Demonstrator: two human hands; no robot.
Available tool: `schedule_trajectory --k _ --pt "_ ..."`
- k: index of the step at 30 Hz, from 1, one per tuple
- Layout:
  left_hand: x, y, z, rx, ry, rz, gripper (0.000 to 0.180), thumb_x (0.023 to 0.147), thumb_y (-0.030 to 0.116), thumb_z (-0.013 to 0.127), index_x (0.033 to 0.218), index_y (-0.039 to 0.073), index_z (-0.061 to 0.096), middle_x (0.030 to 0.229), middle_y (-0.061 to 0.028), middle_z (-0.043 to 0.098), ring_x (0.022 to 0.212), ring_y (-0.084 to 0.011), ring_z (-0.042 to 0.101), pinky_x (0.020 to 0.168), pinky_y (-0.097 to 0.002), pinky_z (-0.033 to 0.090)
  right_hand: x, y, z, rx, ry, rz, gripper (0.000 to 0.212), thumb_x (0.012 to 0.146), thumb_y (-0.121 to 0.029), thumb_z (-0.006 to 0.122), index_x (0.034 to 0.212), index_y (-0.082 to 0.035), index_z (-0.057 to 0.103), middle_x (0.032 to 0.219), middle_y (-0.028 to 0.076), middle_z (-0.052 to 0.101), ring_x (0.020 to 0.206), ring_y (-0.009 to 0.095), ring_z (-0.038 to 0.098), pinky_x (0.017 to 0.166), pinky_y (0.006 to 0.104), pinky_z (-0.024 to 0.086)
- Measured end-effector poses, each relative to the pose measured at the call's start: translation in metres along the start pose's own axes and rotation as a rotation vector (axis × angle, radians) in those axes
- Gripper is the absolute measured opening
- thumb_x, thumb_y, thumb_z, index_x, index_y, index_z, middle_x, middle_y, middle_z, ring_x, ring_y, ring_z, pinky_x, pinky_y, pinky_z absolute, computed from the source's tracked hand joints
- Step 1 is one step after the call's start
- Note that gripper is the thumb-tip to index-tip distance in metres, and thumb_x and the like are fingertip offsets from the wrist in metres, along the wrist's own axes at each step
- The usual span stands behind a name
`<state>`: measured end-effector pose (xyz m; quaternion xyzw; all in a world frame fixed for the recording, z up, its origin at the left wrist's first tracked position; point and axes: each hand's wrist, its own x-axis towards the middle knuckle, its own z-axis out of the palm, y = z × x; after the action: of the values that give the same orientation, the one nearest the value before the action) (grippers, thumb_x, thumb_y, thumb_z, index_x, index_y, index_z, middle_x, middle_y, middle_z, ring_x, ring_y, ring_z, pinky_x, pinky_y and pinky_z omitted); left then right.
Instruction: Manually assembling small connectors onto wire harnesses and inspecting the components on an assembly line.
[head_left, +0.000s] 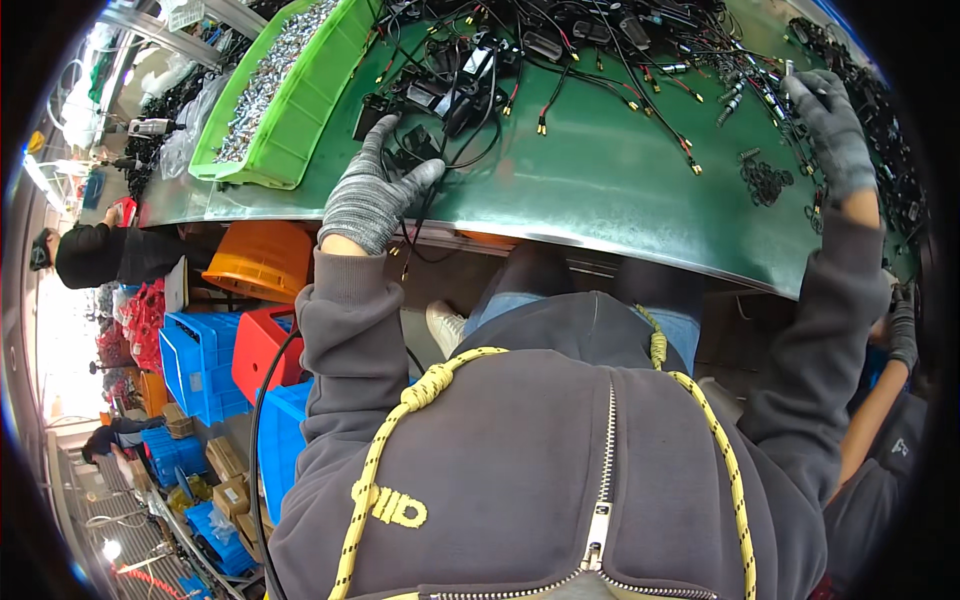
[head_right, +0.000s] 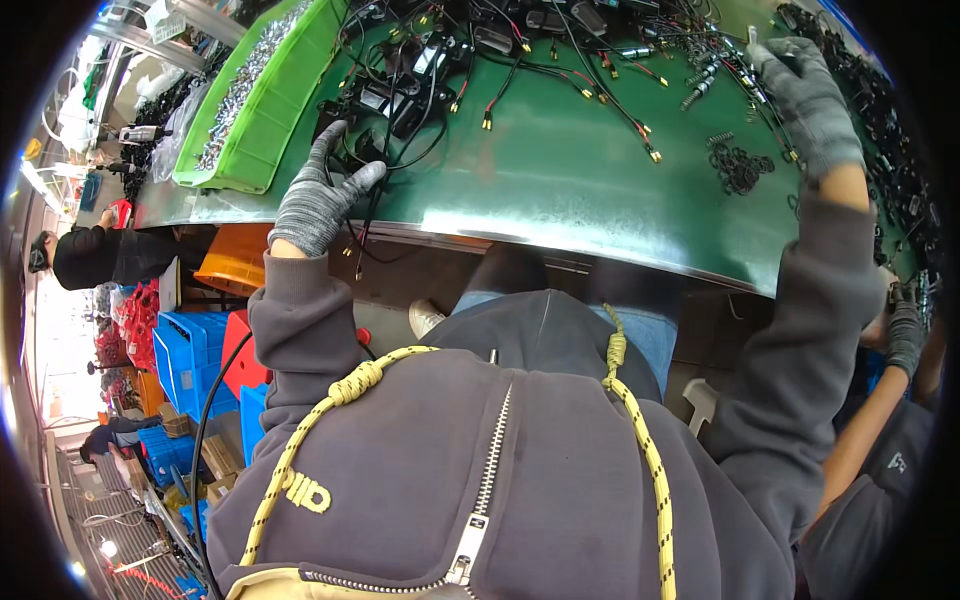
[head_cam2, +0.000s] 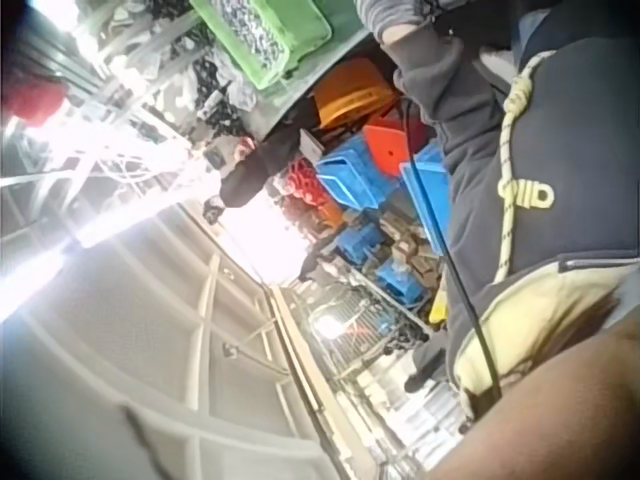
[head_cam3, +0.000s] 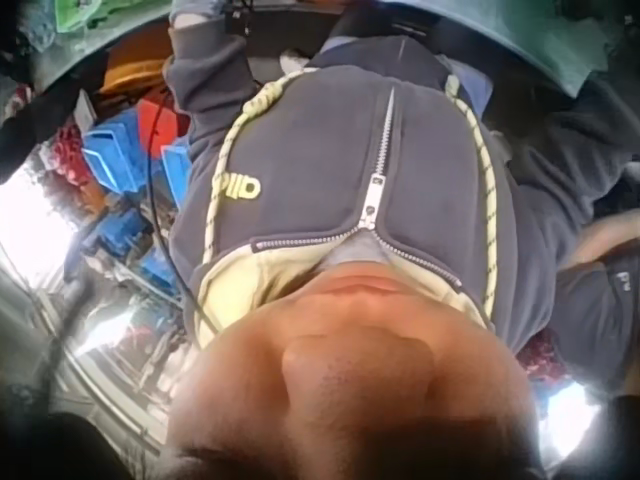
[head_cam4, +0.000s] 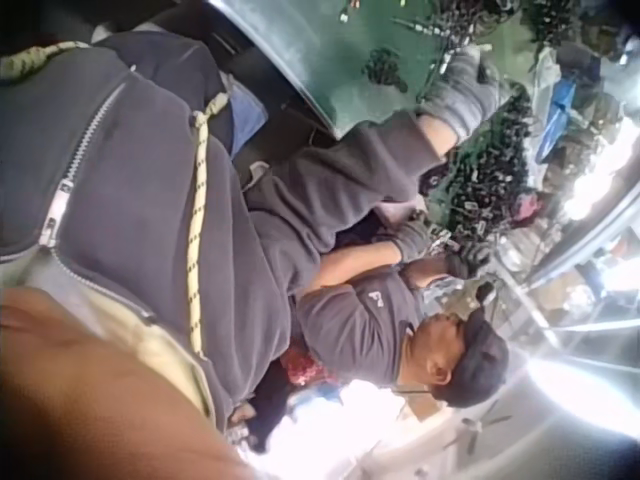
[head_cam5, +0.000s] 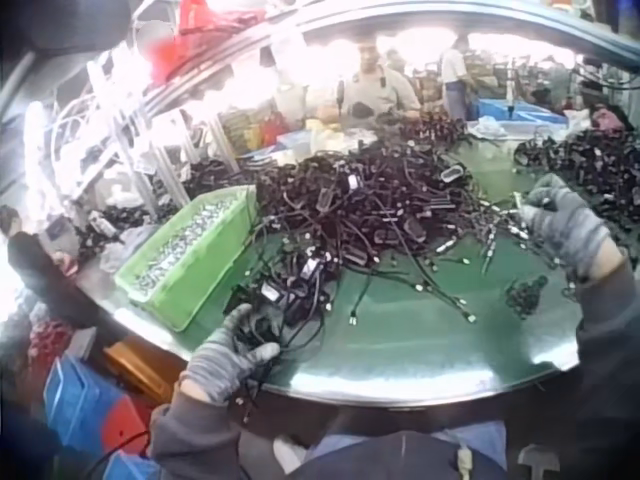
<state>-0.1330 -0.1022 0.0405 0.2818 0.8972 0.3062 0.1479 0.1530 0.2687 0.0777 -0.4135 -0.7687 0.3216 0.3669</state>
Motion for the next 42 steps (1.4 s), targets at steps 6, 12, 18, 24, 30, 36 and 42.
schedule_trajectory --k 6,12,18,24,30,36,42 --pt "-0.008 -0.032 0.017 -0.460 0.019 0.186 0.052 0.074 0.010 0.078 0.120 0.010 0.052 0.082 0.0017 0.058 0.068 -0.0050 0.049 0.061 -0.0210 0.045 -0.096 -0.043 -0.010 0.319 -0.181 -0.215 0.032 0.087 -0.018 0.062 0.118 -0.009 0.059 0.107 0.005 0.060 0.074 0.007 0.053 0.062 0.0172 0.043" --pt "-0.021 -0.026 0.009 -0.799 0.054 0.147 0.036 0.079 0.013 0.073 0.110 0.007 0.057 0.081 0.0004 0.059 0.067 -0.0044 0.054 0.055 -0.0172 0.042 -0.140 -0.055 0.016 0.668 -0.124 -0.203 0.025 0.089 -0.010 0.055 0.113 -0.006 0.062 0.111 0.012 0.061 0.070 0.008 0.054 0.059 0.0183 0.045" --pt "-0.033 0.020 0.032 -0.996 -0.104 0.162 0.026 0.082 0.015 0.069 0.106 0.006 0.063 0.087 -0.0011 0.063 0.062 -0.0054 0.055 0.052 -0.0179 0.043 -0.164 -0.095 0.072 0.795 -0.190 -0.320 0.023 0.089 -0.009 0.055 0.112 -0.009 0.061 0.114 0.012 0.057 0.071 0.010 0.056 0.059 0.0220 0.047" --pt "-0.036 0.065 0.058 -0.995 -0.359 0.177 0.028 0.081 0.013 0.070 0.105 0.002 0.061 0.091 -0.0058 0.065 0.081 -0.0112 0.063 0.070 -0.0236 0.052 -0.174 -0.096 0.110 0.927 -0.098 -0.453 0.023 0.079 -0.002 0.068 0.101 -0.006 0.063 0.105 0.005 0.049 0.085 0.015 0.059 0.075 0.0249 0.050" --pt "-0.037 0.078 0.071 -1.120 -0.588 0.134 0.027 0.083 0.016 0.069 0.104 0.002 0.061 0.082 -0.0054 0.065 0.070 -0.0102 0.062 0.063 -0.0213 0.051 -0.177 -0.087 0.100 0.405 -0.016 -0.536 0.021 0.072 -0.006 0.072 0.093 -0.007 0.068 0.097 0.004 0.049 0.079 0.015 0.051 0.069 0.0253 0.045" --pt "-0.037 0.083 0.085 -1.009 -0.486 0.004 0.023 0.086 0.026 0.065 0.093 0.004 0.060 0.066 -0.0006 0.059 0.044 -0.0055 0.048 0.039 -0.0180 0.040 -0.173 -0.077 0.086 0.027 -0.141 -0.559 0.040 0.071 -0.019 0.076 0.108 -0.007 0.065 0.105 0.013 0.054 0.096 0.028 0.053 0.084 0.0385 0.047" --pt "-0.042 0.078 0.103 -1.137 -0.441 0.005 0.019 0.088 0.020 0.063 0.091 0.006 0.052 0.067 -0.0046 0.060 0.045 -0.0088 0.054 0.035 -0.0188 0.039 -0.180 -0.076 0.089 -0.085 -0.247 -0.369 0.056 0.068 -0.030 0.077 0.115 -0.006 0.058 0.102 0.015 0.057 0.097 0.031 0.054 0.084 0.0414 0.046"
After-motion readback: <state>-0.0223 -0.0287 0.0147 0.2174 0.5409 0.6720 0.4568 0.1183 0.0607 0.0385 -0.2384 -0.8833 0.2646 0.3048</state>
